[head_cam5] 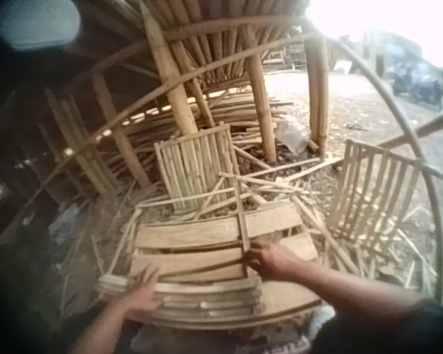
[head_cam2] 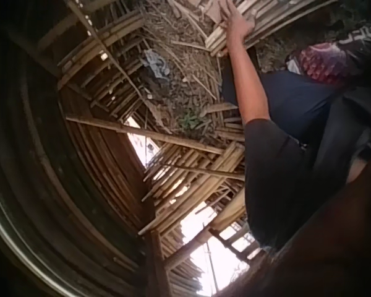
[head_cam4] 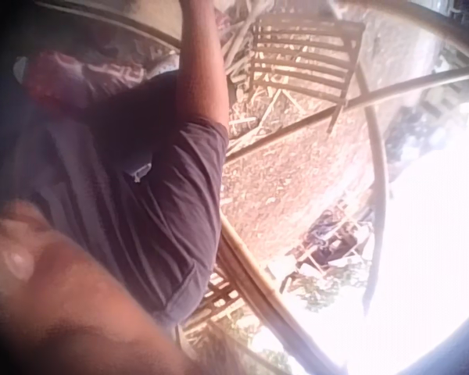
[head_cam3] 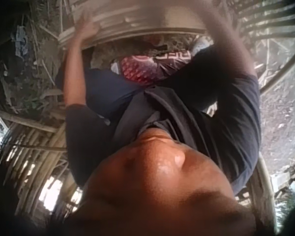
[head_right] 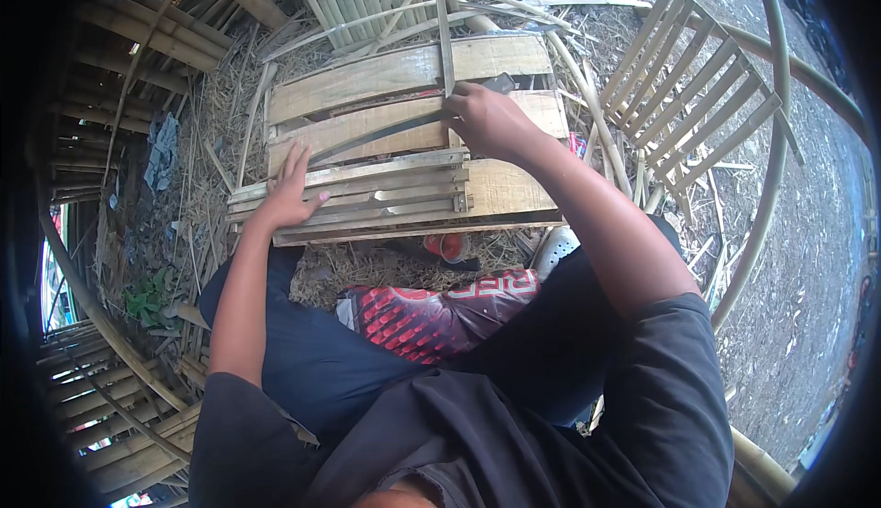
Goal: The person constructs a bamboo chair by hammering nails into thin bamboo slats to secure them to a frame and then uses a blade to trim a small bamboo piece.
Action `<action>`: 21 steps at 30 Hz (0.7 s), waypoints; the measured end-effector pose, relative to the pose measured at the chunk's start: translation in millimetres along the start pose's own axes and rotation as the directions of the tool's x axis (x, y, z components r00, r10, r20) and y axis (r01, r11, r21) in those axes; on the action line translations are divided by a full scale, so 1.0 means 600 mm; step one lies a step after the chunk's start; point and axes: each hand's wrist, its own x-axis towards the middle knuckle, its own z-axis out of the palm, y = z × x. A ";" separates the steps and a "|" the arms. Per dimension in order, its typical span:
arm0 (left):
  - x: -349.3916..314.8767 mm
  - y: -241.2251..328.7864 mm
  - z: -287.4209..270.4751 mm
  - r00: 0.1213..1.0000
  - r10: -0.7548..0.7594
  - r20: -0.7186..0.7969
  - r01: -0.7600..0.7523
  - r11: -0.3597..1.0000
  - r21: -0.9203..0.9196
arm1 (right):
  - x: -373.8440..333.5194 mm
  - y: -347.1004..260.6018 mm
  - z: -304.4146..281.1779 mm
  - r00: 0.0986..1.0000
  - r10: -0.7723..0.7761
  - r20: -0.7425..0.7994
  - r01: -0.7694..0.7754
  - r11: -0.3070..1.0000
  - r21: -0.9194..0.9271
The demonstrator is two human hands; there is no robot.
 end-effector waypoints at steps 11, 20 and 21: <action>-0.087 0.086 0.057 0.903 0.298 -0.311 -0.328 0.944 -0.046 | -0.003 -0.002 0.010 0.998 -0.028 0.058 0.036 0.987 -0.156; -0.045 0.085 0.040 0.838 0.236 -0.491 -0.396 0.883 -0.251 | 0.001 0.006 0.041 0.995 -0.014 0.102 0.036 0.975 -0.221; -0.034 0.066 0.042 0.801 0.169 -0.574 -0.335 0.922 -0.196 | 0.003 0.007 0.045 0.994 -0.023 0.102 0.044 0.976 -0.213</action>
